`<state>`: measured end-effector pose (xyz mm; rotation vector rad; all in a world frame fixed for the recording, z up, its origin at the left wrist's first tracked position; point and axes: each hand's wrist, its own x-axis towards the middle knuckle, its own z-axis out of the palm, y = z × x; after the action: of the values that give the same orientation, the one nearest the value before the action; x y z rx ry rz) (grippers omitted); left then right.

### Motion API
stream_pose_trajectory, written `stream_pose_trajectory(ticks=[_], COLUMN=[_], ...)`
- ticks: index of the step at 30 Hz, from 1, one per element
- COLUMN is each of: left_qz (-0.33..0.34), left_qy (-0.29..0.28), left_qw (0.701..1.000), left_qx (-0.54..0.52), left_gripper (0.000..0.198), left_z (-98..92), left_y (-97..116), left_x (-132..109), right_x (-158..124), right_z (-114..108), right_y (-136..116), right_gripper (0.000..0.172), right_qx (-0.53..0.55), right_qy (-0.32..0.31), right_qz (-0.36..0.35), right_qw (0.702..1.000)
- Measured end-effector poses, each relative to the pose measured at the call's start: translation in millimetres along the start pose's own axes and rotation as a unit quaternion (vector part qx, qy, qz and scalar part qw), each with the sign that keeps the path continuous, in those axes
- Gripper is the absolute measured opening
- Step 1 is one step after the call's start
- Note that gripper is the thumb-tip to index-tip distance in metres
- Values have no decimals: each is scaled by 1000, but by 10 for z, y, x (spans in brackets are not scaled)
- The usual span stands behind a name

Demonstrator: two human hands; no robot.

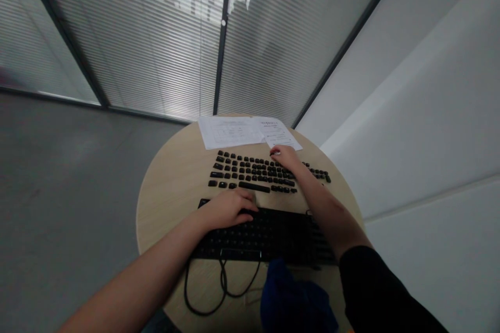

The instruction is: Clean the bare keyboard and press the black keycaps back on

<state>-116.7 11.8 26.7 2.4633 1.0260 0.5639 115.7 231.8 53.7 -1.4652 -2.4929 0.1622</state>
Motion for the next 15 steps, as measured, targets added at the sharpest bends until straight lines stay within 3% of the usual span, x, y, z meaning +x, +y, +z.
stream_pose_trajectory(ticks=[5,10,15], left_qz=[-16,-18,-26], left_qy=[4,-2,0], left_qw=[1000,1000,1000], left_qx=[-10,-11,-10], left_gripper=[21,20,20], left_z=[9,-1,-39], left_y=[-27,-12,35], left_x=[0,9,16], right_x=[-754,-1665,-1884], right_z=[-170,57,288], right_y=[-198,-482,-636], right_gripper=[15,7,8], right_qx=[146,237,227], right_qy=[64,4,-14], right_qz=[-57,-79,-87], right_qw=[986,968,970])
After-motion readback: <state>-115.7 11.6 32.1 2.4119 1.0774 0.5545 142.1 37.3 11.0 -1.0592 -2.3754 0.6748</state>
